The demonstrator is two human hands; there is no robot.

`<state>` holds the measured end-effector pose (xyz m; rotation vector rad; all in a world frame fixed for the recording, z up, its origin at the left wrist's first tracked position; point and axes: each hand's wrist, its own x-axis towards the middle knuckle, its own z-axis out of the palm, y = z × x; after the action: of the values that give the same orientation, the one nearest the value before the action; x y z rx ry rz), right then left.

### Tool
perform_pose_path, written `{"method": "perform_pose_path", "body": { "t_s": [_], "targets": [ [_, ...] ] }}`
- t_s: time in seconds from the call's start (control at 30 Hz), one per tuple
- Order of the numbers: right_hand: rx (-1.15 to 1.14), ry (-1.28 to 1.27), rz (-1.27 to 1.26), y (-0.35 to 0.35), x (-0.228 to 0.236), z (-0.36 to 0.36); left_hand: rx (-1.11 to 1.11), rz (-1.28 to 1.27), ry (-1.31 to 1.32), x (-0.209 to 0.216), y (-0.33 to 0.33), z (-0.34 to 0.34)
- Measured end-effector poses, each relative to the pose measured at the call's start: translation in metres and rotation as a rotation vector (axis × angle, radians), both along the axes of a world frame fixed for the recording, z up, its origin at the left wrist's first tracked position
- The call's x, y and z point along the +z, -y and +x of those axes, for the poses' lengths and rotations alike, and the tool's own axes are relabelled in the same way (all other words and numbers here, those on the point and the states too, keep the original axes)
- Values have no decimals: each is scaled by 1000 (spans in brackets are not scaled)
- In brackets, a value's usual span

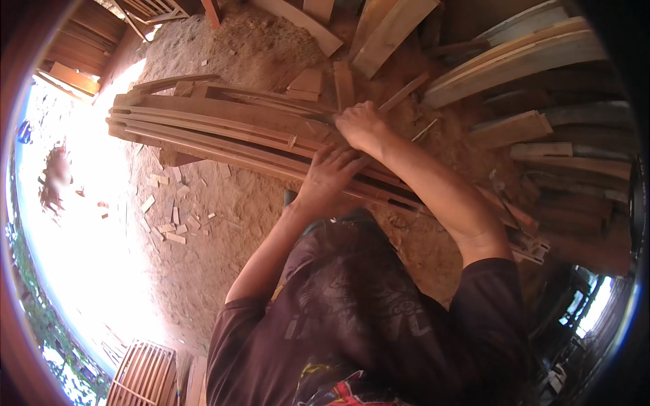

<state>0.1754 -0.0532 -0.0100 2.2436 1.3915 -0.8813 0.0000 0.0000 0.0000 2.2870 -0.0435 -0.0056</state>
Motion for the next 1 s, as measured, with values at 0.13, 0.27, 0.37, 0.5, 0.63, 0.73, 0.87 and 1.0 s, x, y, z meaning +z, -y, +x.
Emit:
{"method": "perform_pose_path", "body": {
  "t_s": [0.13,0.27,0.37,0.5,0.63,0.73,0.87,1.0],
  "targets": [
    [-41,-6,593,4,21,-10,403,-623,-46,-9,-53,-7],
    [-430,-192,887,65,45,-40,541,-138,87,-18,-106,25],
    [-588,-150,992,127,31,-73,369,68,52,-50,-138,53],
    [-683,147,920,195,19,-105,309,5,-154,-47,-126,78],
    [-682,335,889,204,6,-115,275,149,-227,-57,-112,82],
    [-698,399,889,198,-2,-117,236,274,-204,-69,-132,84],
    [-708,433,901,196,-6,-117,164,401,-239,-81,-151,90],
    [-731,397,896,197,-6,-119,103,337,-312,-104,-158,89]
  ]
}}
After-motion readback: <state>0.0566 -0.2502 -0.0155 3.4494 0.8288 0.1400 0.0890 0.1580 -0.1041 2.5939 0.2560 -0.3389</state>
